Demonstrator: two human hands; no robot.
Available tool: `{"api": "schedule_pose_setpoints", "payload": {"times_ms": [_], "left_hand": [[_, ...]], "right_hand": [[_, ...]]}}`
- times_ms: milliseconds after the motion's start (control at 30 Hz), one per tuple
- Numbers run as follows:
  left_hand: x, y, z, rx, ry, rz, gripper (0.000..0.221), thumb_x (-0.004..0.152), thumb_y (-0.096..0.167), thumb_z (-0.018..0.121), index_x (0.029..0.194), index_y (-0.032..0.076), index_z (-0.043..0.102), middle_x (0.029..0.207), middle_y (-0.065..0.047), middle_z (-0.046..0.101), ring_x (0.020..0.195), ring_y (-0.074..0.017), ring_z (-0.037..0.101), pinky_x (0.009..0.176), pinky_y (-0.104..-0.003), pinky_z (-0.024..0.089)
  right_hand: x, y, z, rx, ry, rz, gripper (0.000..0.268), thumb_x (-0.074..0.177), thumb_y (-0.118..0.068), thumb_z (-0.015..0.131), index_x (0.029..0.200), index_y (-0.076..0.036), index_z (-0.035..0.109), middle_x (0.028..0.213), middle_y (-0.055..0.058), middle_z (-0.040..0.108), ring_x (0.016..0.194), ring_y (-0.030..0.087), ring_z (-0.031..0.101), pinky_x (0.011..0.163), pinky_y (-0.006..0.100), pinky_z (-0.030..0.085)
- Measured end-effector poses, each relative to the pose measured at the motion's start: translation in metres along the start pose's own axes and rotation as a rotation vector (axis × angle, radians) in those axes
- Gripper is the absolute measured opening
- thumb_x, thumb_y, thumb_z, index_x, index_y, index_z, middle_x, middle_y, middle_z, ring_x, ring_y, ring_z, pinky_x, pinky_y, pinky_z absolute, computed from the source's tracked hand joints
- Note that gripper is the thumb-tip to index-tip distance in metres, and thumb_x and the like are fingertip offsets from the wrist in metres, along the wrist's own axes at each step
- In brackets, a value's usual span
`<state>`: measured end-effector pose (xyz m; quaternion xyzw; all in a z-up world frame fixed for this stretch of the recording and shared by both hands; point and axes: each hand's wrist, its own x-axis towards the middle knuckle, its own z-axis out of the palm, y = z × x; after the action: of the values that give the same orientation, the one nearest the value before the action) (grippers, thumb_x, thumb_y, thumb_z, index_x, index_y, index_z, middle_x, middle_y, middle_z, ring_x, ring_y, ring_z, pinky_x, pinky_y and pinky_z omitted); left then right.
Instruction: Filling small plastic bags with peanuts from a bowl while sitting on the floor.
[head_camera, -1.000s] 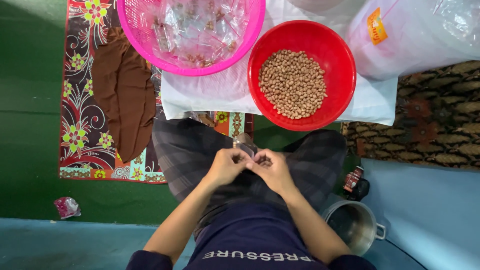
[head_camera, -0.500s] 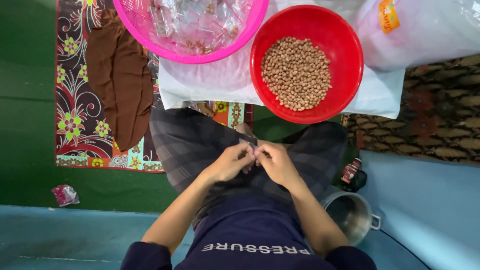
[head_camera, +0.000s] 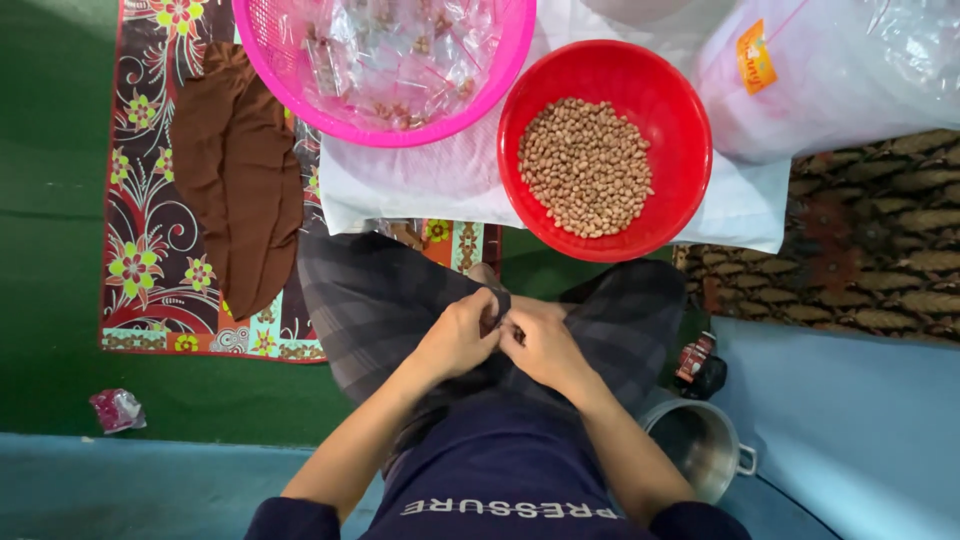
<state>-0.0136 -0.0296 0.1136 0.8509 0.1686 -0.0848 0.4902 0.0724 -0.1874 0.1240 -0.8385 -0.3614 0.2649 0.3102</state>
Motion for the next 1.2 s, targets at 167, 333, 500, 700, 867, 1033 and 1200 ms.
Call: {"api": "schedule_pose_setpoints", "payload": {"times_ms": [167,333,500,700,867,1033,1200], "left_hand": [[0.000,-0.001,-0.004,-0.041,0.027,-0.021,0.009,0.083,0.005,0.067,0.086,0.009,0.059,0.074,-0.012,0.064,0.074,-0.0335,0.070,0.065,-0.038,0.058],[-0.005,0.016,-0.006,-0.310,0.146,-0.060,0.011,0.082,0.001,0.066,0.091,0.007,0.062,0.073,-0.016,0.065,0.073,-0.0306,0.070,0.066,-0.037,0.059],[-0.001,0.002,-0.005,-0.772,0.139,-0.122,0.015,0.081,-0.004,0.069,0.090,0.006,0.062,0.074,-0.009,0.065,0.062,-0.0158,0.070,0.058,-0.025,0.058],[0.000,-0.010,-0.018,-0.718,0.130,-0.076,0.021,0.076,-0.007,0.080,0.089,0.000,0.065,0.071,-0.012,0.065,0.056,-0.0154,0.067,0.053,-0.025,0.059],[0.001,-0.018,-0.024,-0.918,0.060,0.025,0.029,0.079,0.004,0.087,0.101,0.001,0.068,0.083,-0.012,0.068,0.067,-0.0165,0.070,0.060,-0.028,0.062],[0.025,-0.053,-0.019,-0.507,0.183,0.055,0.022,0.091,0.021,0.081,0.098,0.004,0.069,0.078,-0.015,0.072,0.070,-0.0280,0.071,0.064,-0.036,0.058],[0.049,-0.099,0.017,0.604,0.224,0.333,0.020,0.079,0.027,0.083,0.088,0.013,0.073,0.092,-0.009,0.071,0.089,-0.0281,0.069,0.080,-0.036,0.056]], "right_hand": [[0.001,0.004,0.000,-0.130,0.112,-0.061,0.028,0.078,-0.029,0.072,0.061,-0.013,0.056,0.055,0.007,0.057,0.061,0.027,0.063,0.055,0.038,0.053],[0.003,0.023,0.007,0.636,0.155,0.186,0.027,0.095,-0.031,0.067,0.113,-0.015,0.055,0.108,0.008,0.062,0.097,0.021,0.062,0.074,0.035,0.063],[0.003,0.048,0.019,1.451,-0.090,0.341,0.060,0.100,-0.025,0.062,0.153,-0.012,0.036,0.139,0.021,0.062,0.096,0.029,0.076,0.067,0.041,0.068],[-0.001,0.046,0.017,1.345,0.172,0.442,0.016,0.094,0.005,0.065,0.109,0.008,0.068,0.087,0.020,0.077,0.072,0.024,0.078,0.062,0.028,0.066],[-0.011,0.060,0.002,1.308,0.336,0.346,0.022,0.092,0.010,0.065,0.113,0.015,0.067,0.088,0.028,0.075,0.073,0.033,0.078,0.065,0.039,0.068],[-0.014,0.017,-0.085,1.259,0.577,0.236,0.023,0.097,-0.001,0.064,0.118,0.007,0.068,0.094,0.025,0.073,0.079,0.030,0.077,0.075,0.035,0.069],[0.008,0.029,-0.153,0.980,0.906,0.194,0.027,0.096,-0.011,0.076,0.120,0.001,0.070,0.090,0.019,0.069,0.075,0.027,0.075,0.079,0.035,0.072]]}}
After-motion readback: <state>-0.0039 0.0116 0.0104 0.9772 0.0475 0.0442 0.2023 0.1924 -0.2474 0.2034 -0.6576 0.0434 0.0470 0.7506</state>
